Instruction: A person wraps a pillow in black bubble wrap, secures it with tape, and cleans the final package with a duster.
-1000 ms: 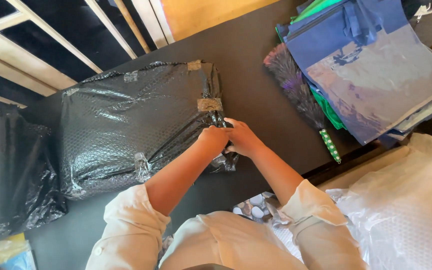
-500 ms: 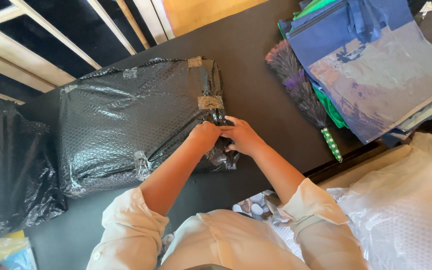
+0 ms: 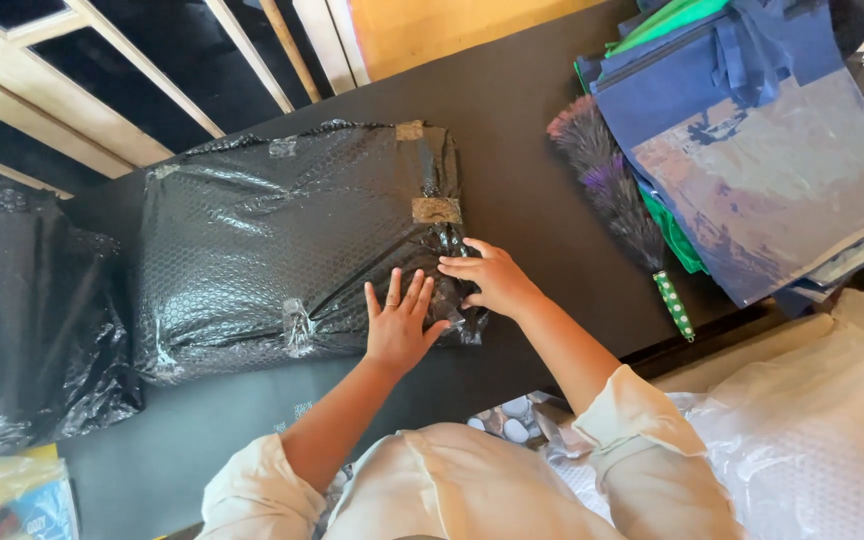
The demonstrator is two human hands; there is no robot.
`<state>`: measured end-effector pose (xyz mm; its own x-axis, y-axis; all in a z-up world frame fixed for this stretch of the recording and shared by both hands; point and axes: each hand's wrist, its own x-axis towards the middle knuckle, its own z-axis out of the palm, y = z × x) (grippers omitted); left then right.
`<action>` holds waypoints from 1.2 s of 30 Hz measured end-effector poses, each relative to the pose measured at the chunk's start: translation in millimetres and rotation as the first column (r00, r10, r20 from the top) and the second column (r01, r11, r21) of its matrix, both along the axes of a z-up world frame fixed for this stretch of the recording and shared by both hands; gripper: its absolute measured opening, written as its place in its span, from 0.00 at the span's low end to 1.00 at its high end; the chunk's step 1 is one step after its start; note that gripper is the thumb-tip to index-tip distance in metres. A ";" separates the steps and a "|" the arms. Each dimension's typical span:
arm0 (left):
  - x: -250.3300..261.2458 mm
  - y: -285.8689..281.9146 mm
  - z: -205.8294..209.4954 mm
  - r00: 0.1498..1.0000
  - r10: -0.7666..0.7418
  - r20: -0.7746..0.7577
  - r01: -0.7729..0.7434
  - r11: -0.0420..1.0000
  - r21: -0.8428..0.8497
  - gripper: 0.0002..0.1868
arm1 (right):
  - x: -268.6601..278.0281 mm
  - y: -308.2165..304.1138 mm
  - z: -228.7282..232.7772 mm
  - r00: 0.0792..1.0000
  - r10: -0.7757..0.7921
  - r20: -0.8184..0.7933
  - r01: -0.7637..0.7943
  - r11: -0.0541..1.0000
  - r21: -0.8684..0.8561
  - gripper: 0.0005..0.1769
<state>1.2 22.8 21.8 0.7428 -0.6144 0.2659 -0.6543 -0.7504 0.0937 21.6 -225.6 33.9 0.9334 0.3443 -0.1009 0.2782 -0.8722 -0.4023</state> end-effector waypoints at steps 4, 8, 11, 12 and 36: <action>-4.4 -4.9 5.4 0.999 0.028 -0.038 -0.029 0.999 -0.021 0.47 | -1.0 0.5 9.1 1.000 0.002 -0.019 -0.003 1.000 -0.021 0.46; -3.9 -8.1 -7.3 0.996 0.084 -0.042 -0.084 0.996 -0.005 0.52 | -5.5 3.7 32.3 0.996 0.020 -0.086 -0.029 0.994 -0.105 0.48; -2.6 -8.5 -11.7 0.992 0.112 -0.052 -0.113 0.994 -0.002 0.53 | -26.6 14.9 47.9 0.999 0.046 0.009 -0.046 0.996 -0.075 0.49; -1.8 -9.1 -11.2 0.991 0.120 -0.061 -0.120 0.993 0.000 0.53 | -35.3 19.0 52.1 0.988 0.064 0.140 -0.061 0.998 -0.030 0.48; 41.9 219.5 22.2 0.854 0.520 -0.003 -0.514 0.844 -0.155 0.39 | -129.1 65.1 -39.3 0.766 -0.365 0.529 0.280 0.931 0.236 0.42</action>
